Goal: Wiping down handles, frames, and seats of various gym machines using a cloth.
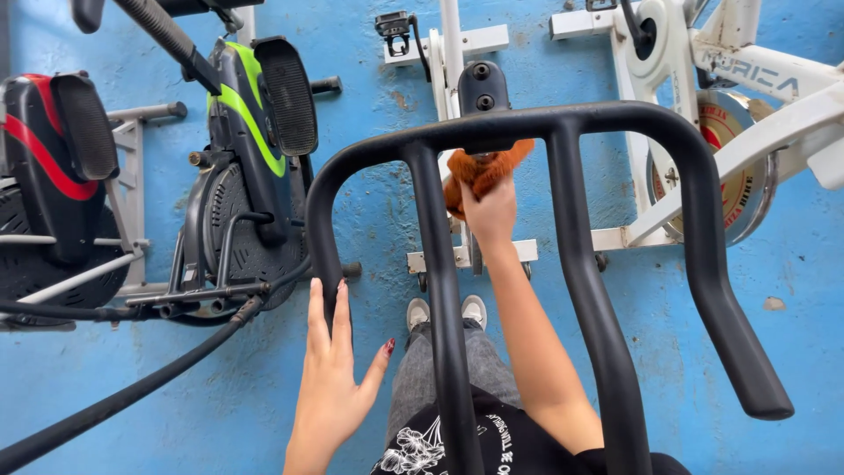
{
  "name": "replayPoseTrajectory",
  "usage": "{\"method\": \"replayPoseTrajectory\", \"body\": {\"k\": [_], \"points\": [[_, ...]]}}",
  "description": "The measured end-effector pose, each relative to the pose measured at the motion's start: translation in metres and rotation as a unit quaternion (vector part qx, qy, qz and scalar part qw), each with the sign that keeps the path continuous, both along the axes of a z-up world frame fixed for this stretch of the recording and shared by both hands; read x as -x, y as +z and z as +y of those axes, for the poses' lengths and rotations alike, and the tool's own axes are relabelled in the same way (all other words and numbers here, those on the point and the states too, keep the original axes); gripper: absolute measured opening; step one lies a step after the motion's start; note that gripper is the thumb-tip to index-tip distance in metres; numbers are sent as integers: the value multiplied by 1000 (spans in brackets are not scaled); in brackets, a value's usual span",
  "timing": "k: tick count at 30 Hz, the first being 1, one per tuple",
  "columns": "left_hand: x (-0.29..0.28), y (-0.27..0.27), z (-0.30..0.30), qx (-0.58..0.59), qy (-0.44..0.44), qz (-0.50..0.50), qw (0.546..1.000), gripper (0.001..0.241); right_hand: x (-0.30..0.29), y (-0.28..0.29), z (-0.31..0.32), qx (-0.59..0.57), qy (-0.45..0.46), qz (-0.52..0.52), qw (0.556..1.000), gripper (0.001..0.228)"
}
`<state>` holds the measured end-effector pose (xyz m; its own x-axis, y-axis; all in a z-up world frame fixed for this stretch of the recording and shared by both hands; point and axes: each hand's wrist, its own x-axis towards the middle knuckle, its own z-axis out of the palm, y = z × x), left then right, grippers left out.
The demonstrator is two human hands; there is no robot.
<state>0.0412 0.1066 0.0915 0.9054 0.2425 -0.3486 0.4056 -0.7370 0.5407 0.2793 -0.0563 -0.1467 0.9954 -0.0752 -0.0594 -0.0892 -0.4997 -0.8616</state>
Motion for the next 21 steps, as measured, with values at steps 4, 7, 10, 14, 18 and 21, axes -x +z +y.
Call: {"method": "replayPoseTrajectory", "body": {"k": [4, 7, 10, 14, 18, 21], "points": [[-1, 8, -2, 19, 24, 18, 999, 85, 27, -22, -30, 180, 56, 60, 980, 46], [0, 8, -1, 22, 22, 9, 999, 85, 60, 6, -45, 112, 48, 33, 992, 25], [4, 12, 0, 59, 43, 1, 997, 86, 96, 15, -65, 5, 71, 19, 997, 22], [7, 20, 4, 189, 167, 2, 968, 90, 132, 11, -93, -3, 52, 171, 984, 44], [33, -31, 13, 371, 292, -157, 868, 71, 168, 25, -113, -4, 61, 270, 961, 55], [42, -49, 21, 425, 337, -245, 804, 53, 184, 72, -101, -38, 86, 273, 957, 56]]}}
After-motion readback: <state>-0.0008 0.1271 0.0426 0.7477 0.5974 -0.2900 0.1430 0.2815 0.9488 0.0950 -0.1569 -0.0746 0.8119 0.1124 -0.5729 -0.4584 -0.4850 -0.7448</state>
